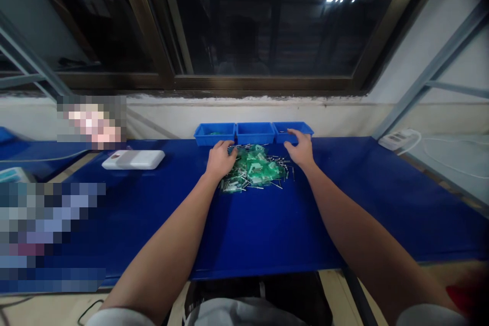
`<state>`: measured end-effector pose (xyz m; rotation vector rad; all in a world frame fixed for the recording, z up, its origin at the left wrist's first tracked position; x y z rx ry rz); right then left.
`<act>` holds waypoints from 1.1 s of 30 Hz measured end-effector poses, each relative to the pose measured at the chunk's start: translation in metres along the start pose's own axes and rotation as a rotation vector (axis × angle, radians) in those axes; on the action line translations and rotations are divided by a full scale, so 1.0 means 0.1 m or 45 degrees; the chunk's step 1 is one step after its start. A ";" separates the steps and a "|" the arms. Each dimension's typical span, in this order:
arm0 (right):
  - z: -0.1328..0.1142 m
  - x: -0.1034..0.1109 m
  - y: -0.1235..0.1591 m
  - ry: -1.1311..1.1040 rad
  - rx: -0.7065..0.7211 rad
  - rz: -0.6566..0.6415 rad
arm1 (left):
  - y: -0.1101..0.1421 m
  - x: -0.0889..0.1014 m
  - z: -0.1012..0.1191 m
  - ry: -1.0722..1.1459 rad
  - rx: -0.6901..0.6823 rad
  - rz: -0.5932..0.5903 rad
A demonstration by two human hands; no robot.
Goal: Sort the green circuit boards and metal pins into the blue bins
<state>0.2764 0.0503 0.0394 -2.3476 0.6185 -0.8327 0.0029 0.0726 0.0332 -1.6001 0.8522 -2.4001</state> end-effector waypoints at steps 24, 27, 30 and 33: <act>-0.09 -0.37 0.13 0.014 0.072 -0.500 | 0.03 -0.25 -0.04 0.032 0.038 -0.293; -0.12 -0.43 0.19 0.090 0.044 -0.571 | 0.07 -0.25 -0.03 0.045 0.038 -0.343; -0.12 -0.48 0.23 0.153 -0.023 -0.626 | 0.09 -0.25 -0.01 0.053 0.014 -0.367; -0.11 -0.51 0.25 0.166 -0.093 -0.659 | 0.10 -0.27 0.01 0.045 0.013 -0.403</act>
Point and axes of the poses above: each hand's wrist, its own y-axis away from the middle knuckle, its own x-axis out of the back of the hand, z = x × y, the point moved 7 cm from there along -y, towards the middle knuckle, and after that the axes turned 9 degrees about -y, right-handed, at the moved point
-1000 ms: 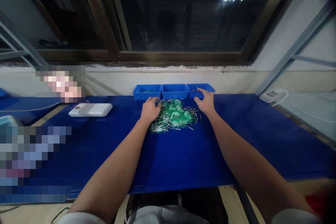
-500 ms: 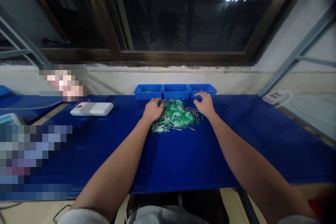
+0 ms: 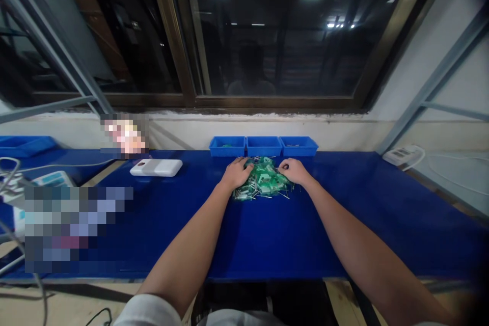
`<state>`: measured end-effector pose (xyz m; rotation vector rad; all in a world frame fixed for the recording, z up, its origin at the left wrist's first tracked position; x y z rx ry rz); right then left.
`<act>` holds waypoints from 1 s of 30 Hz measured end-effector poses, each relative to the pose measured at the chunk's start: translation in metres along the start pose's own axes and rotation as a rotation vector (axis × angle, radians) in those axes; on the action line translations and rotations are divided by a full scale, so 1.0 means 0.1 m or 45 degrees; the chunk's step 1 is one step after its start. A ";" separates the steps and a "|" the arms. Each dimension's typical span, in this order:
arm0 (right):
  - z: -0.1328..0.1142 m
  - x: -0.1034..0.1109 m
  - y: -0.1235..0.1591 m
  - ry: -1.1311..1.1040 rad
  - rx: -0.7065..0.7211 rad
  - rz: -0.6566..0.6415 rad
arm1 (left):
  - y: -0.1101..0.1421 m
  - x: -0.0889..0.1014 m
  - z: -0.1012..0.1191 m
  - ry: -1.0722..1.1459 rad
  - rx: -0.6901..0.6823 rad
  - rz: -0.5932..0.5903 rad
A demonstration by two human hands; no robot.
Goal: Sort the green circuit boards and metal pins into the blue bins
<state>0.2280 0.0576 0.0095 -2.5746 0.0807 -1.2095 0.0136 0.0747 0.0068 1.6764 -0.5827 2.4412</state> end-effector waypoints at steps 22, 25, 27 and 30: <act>0.00 0.01 0.00 -0.001 0.010 0.011 | 0.01 0.16 0.26 -0.164 -0.167 0.234; -0.02 -0.01 0.00 -0.029 0.050 0.014 | 0.02 0.16 0.29 -0.164 -0.173 0.232; -0.02 -0.02 0.00 -0.038 0.071 0.021 | 0.02 0.16 0.29 -0.160 -0.178 0.243; -0.01 0.00 0.00 -0.052 0.085 0.076 | 0.03 0.17 0.30 -0.151 -0.192 0.252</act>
Point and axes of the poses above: each hand's wrist, its own y-axis away from the middle knuckle, its own x-axis out of the back of the hand, z = x × y, the point moved 7 cm from there along -y, towards the middle knuckle, and after that the axes turned 9 degrees about -y, right-handed, at the moved point
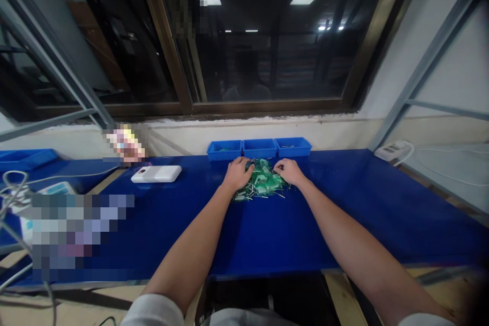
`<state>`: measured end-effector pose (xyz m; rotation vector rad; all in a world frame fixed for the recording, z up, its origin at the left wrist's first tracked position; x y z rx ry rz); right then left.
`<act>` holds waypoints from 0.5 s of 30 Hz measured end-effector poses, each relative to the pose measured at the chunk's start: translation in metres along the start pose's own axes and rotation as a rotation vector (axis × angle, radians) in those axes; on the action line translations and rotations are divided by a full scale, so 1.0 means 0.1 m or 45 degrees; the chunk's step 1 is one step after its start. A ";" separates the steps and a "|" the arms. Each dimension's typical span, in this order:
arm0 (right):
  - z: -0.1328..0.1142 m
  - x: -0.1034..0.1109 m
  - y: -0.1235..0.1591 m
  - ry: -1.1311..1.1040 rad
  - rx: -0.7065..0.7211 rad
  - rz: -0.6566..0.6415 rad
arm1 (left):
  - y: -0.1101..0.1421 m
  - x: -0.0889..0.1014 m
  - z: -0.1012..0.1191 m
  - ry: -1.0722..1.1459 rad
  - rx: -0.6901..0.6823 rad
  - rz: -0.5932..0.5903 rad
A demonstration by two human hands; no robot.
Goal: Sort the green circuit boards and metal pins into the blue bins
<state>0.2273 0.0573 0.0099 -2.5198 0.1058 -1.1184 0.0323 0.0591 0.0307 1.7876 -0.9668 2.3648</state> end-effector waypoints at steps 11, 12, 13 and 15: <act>0.28 0.00 -0.03 0.213 -0.317 -0.004 | 0.02 0.04 -0.05 0.060 0.026 0.021; 0.28 -0.01 -0.03 0.216 -0.337 -0.024 | 0.02 0.04 -0.06 0.064 0.027 0.022; 0.29 -0.02 -0.03 0.223 -0.356 -0.042 | 0.02 0.04 -0.06 0.066 0.026 0.023; 0.28 -0.04 -0.03 0.244 -0.384 -0.073 | 0.02 0.04 -0.05 0.067 0.027 0.022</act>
Point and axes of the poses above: each hand's wrist, its own y-axis away from the middle knuckle, its own x-axis out of the back of the hand, z = x × y, the point moved 7 cm from there along -y, towards the middle knuckle, and after that the axes turned 9 degrees about -y, right-handed, at the moved point
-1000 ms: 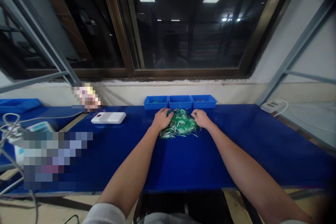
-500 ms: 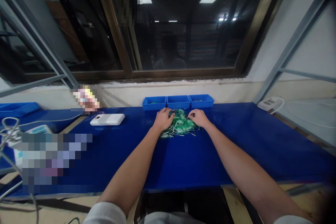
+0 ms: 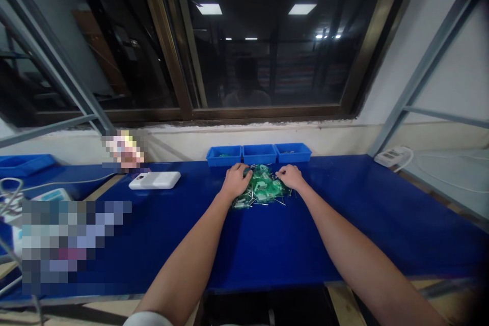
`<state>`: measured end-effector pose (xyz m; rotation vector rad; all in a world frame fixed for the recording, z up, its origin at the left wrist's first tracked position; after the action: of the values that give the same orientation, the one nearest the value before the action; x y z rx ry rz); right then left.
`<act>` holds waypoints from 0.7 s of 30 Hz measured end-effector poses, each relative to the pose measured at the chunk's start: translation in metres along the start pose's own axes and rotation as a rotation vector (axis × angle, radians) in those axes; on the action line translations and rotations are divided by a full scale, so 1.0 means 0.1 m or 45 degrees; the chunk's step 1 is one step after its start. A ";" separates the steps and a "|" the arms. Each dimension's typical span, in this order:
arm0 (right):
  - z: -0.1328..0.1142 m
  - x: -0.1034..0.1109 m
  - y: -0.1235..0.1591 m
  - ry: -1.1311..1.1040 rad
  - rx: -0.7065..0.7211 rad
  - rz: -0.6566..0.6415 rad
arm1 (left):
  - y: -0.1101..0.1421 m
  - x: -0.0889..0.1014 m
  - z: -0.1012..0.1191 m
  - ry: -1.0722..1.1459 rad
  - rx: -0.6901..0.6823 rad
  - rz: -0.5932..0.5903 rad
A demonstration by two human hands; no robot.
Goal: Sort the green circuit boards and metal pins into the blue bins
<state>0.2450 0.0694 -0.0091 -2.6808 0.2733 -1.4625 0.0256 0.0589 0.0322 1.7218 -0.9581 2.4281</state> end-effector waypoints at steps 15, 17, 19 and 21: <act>-0.02 0.07 0.04 -0.225 0.205 -0.105 | 0.01 0.01 -0.16 0.034 0.104 -0.052; -0.03 0.05 0.04 -0.182 0.204 -0.121 | 0.01 -0.05 -0.25 0.036 0.145 -0.065; -0.05 0.04 0.05 -0.122 0.193 -0.121 | 0.01 -0.12 -0.35 0.041 0.189 -0.094; -0.06 0.03 0.06 -0.071 0.181 -0.116 | 0.00 -0.18 -0.43 0.047 0.221 -0.121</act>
<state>0.2412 0.0627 -0.0044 -2.6458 0.0423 -1.3707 -0.0038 0.0850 0.0079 1.7210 -0.6623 2.5381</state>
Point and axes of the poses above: each hand's wrist, its own y-axis away from the middle knuckle, its own x-axis out of the back of the hand, z = x × y, the point moved 7 cm from there along -y, towards the middle knuckle, and after that the axes turned 9 degrees about -y, right-handed, at the moved point
